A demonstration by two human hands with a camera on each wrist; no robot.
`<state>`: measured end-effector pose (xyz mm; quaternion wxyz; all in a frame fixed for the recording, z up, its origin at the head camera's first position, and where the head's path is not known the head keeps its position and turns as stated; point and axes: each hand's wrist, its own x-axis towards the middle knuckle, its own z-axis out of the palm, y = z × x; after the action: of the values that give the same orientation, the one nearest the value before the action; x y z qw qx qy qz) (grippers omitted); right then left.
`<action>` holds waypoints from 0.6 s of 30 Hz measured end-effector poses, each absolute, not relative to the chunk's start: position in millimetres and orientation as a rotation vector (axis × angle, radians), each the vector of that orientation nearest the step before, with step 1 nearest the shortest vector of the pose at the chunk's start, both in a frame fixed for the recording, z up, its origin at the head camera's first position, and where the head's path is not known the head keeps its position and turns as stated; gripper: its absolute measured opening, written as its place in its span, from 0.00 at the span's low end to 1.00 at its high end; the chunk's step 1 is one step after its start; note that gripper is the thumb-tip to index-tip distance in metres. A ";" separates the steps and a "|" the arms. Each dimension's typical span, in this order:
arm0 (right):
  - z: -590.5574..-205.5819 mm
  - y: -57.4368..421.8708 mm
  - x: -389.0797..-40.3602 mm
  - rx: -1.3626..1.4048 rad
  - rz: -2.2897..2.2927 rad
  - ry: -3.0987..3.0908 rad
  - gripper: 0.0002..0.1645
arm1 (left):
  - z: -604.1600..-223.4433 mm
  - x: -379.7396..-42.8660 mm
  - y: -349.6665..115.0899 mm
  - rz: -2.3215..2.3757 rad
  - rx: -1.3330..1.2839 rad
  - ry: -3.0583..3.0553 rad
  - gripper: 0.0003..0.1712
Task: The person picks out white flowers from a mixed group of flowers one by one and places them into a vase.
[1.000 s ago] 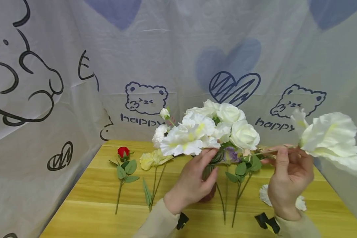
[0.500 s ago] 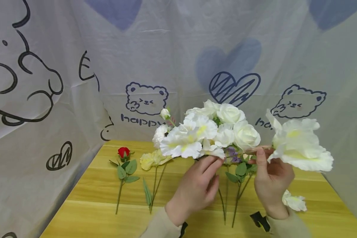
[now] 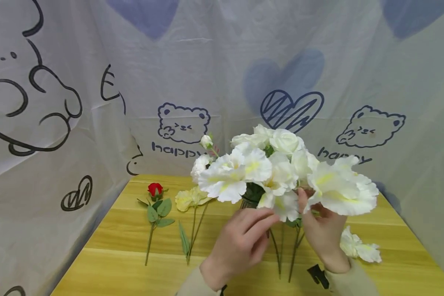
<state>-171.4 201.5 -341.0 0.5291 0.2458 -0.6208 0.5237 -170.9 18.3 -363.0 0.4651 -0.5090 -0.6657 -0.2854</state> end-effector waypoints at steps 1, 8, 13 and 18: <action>-340.6 200.0 -171.0 0.590 1.246 -1.487 0.20 | -362.0 -170.4 16.9 -0.693 -1.239 -1.602 0.25; -337.5 195.1 -168.2 0.622 1.205 -1.574 0.18 | -350.7 -169.0 7.6 -0.612 -1.133 -1.354 0.19; -339.1 195.3 -165.9 0.595 1.204 -1.666 0.20 | -347.3 -168.4 1.6 -0.595 -1.116 -1.316 0.19; -348.8 200.1 -176.8 0.710 1.393 -1.516 0.24 | -349.5 -167.4 -0.3 -0.609 -1.119 -1.343 0.20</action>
<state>-176.8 200.1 -348.8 0.4632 0.2891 -0.6169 0.5668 -167.4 -0.3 -349.5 0.6016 -0.4828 -0.5795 -0.2628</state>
